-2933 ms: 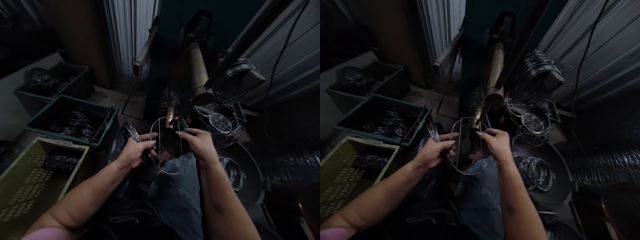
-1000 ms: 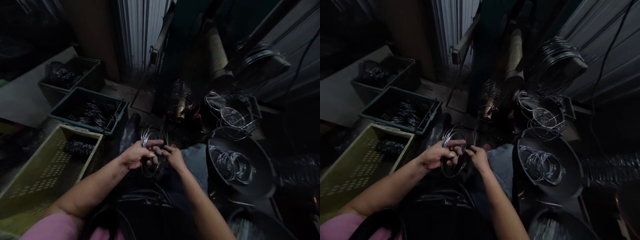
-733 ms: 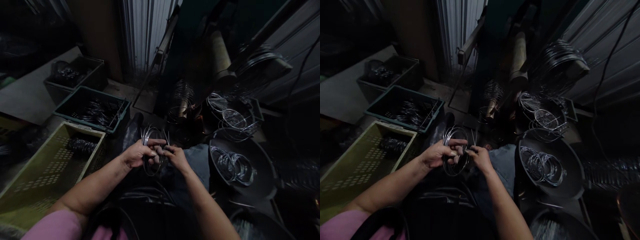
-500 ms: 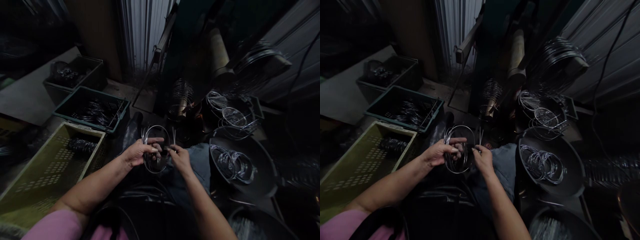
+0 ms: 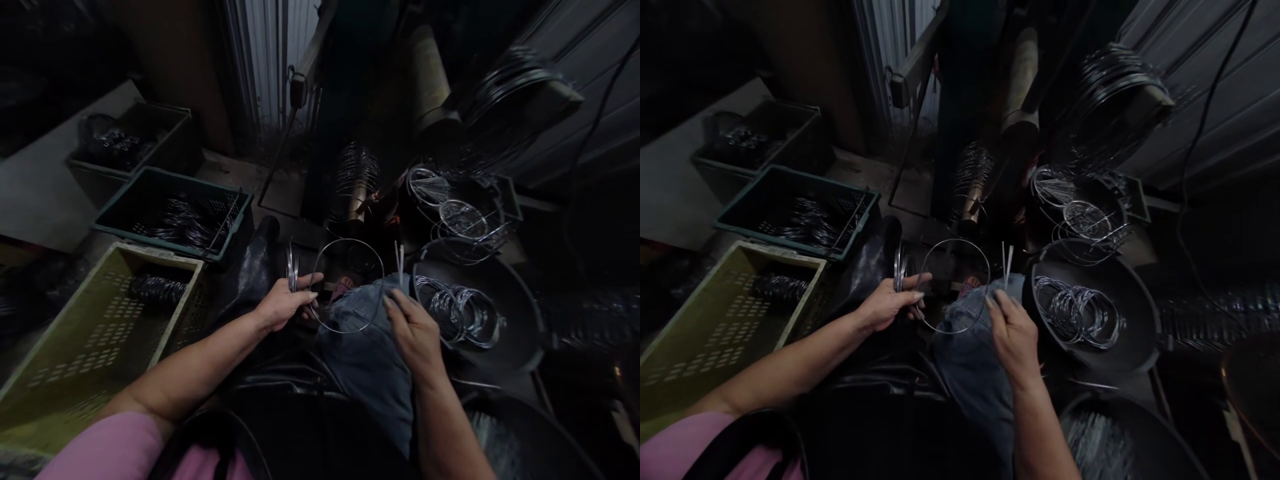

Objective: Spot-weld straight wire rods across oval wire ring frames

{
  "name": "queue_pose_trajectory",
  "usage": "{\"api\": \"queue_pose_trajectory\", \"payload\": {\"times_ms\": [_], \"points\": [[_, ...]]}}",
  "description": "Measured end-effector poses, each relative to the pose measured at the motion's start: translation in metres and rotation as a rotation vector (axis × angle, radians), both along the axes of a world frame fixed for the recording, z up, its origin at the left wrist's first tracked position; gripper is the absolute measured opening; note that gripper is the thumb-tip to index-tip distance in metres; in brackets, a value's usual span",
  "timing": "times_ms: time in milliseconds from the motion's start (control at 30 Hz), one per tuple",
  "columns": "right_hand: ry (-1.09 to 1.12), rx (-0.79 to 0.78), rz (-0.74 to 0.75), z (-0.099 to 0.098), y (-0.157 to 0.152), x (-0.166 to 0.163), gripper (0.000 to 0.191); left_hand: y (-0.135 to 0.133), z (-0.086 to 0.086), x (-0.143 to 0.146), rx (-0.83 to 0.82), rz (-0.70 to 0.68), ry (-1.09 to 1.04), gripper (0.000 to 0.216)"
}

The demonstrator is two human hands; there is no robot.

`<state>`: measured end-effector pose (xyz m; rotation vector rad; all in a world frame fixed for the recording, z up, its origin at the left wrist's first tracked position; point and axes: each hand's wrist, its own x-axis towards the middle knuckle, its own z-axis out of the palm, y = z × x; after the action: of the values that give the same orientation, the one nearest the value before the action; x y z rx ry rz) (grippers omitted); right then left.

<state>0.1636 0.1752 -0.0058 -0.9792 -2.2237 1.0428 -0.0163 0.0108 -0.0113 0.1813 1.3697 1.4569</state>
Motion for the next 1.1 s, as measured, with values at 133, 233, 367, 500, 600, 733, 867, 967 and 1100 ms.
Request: {"api": "queue_pose_trajectory", "payload": {"times_ms": [133,233,367,500,600,733,867,967,1100], "points": [[0.100,-0.271,-0.007,0.015,0.002,0.021,0.038,0.003,0.003,-0.003,0.013,-0.003,-0.013,0.045],[0.203,-0.473,0.023,0.024,-0.010,0.020,0.035,0.007,0.004,-0.003,0.029,0.006,-0.027,0.042],[0.142,-0.284,0.214,0.028,-0.034,-0.005,0.025,0.011,0.009,-0.003,0.035,0.023,-0.041,0.041],[-0.004,0.121,0.494,0.038,-0.054,-0.031,0.030,0.013,0.016,-0.005,0.071,0.032,-0.040,0.041],[-0.173,0.325,0.593,0.047,-0.061,-0.040,0.052,0.012,0.021,-0.007,0.105,0.047,-0.033,0.041],[-0.275,0.529,0.605,0.043,-0.062,-0.046,0.048,0.013,0.025,-0.008,0.107,0.057,-0.051,0.039],[-0.299,0.584,0.558,0.031,-0.063,-0.052,0.041,0.015,0.030,-0.005,0.138,0.032,-0.102,0.036],[-0.321,0.585,0.544,0.028,-0.063,-0.055,0.040,0.018,0.033,-0.004,0.130,0.037,-0.116,0.032],[-0.334,0.620,0.528,0.031,-0.056,-0.054,0.039,0.024,0.036,-0.005,0.140,0.036,-0.082,0.027]]}}
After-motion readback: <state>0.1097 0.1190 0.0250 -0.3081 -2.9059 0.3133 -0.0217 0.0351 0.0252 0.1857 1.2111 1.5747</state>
